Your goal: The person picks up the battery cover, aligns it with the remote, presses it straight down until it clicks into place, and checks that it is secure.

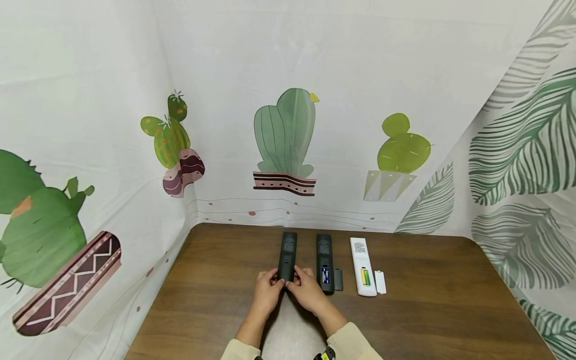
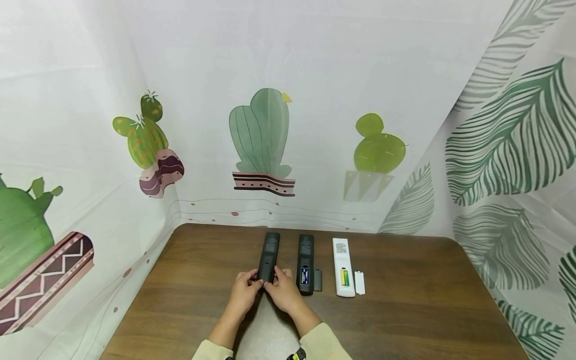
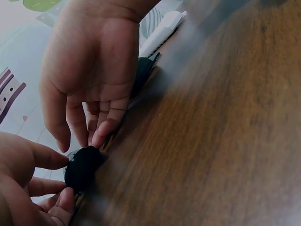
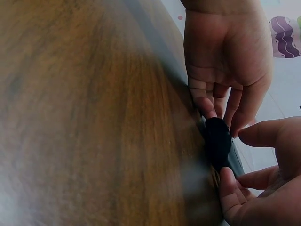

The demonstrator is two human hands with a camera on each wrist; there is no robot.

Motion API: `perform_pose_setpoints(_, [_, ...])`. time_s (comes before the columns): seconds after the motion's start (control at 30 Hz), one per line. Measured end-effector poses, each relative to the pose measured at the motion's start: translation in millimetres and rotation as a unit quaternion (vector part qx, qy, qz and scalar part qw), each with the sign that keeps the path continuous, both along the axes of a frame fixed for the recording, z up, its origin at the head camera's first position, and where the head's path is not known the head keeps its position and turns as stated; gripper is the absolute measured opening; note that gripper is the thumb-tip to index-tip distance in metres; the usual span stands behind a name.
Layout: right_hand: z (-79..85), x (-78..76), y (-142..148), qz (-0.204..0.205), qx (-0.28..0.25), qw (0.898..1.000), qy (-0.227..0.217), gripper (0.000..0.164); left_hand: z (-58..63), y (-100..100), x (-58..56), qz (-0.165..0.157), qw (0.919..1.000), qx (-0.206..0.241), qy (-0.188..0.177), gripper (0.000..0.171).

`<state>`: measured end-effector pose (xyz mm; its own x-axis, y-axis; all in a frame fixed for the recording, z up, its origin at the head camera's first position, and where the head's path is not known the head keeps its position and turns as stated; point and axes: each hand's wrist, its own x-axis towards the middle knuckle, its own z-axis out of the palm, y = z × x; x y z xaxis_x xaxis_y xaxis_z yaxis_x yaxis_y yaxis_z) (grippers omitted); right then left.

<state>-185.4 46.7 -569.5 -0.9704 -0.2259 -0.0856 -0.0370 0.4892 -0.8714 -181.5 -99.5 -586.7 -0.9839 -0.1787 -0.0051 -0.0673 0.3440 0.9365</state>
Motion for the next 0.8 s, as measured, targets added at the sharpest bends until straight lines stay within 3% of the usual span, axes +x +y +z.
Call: perform_pose_setpoints(0.8, [-1.3, 2.7, -0.4, -0.001, 0.014, 1.000, 0.015, 0.067, -4.3, 1.6, 3.2, 0.017, 0.9998, -0.007, 0.009, 0.042])
